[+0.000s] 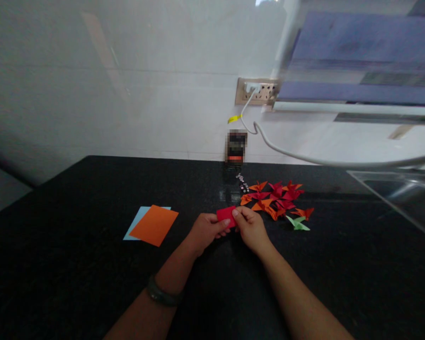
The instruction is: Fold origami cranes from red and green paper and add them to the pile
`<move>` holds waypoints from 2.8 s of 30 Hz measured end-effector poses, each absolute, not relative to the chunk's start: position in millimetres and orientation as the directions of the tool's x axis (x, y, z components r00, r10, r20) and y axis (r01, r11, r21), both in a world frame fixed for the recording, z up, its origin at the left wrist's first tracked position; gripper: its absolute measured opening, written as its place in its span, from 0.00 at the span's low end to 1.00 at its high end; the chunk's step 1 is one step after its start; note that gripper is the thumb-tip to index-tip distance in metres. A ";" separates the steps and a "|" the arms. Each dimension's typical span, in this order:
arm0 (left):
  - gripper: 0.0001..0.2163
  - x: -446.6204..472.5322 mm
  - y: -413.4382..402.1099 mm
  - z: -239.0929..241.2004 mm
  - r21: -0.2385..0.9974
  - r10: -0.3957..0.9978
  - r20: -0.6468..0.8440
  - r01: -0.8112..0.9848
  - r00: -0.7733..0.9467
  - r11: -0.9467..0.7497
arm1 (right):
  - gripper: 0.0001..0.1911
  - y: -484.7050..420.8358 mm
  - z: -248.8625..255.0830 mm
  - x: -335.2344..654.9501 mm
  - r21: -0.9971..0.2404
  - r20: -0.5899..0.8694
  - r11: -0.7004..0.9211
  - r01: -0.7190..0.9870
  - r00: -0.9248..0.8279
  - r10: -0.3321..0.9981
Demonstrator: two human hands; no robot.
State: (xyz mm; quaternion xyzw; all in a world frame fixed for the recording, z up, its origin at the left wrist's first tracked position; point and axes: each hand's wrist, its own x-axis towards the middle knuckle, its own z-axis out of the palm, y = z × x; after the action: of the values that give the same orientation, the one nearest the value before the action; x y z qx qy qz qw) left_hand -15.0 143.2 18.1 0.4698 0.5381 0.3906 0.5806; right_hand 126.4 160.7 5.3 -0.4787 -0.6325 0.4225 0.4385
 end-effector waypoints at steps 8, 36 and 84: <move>0.11 -18.2 145.8 17.2 0.984 0.983 -0.174 -0.046 -0.064 0.171 | 0.11 157.8 6.5 122.8 -0.943 0.205 0.232 0.240 -0.134 0.970; 0.11 -24.1 143.8 26.8 0.882 0.944 -0.275 -0.342 0.184 0.324 | 0.10 155.9 14.6 124.5 -0.857 0.457 0.491 0.154 -0.210 0.864; 0.09 -19.5 145.5 19.8 0.945 0.971 -0.234 -0.245 -0.042 0.217 | 0.12 157.7 3.4 125.4 -0.943 0.086 0.189 0.272 -0.349 0.933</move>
State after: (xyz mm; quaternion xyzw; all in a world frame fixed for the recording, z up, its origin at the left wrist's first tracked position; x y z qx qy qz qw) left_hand -19.5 145.5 19.8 0.3581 0.5074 0.5132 0.5923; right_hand 125.4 157.7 3.4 -0.4421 -0.6816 0.4583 0.3604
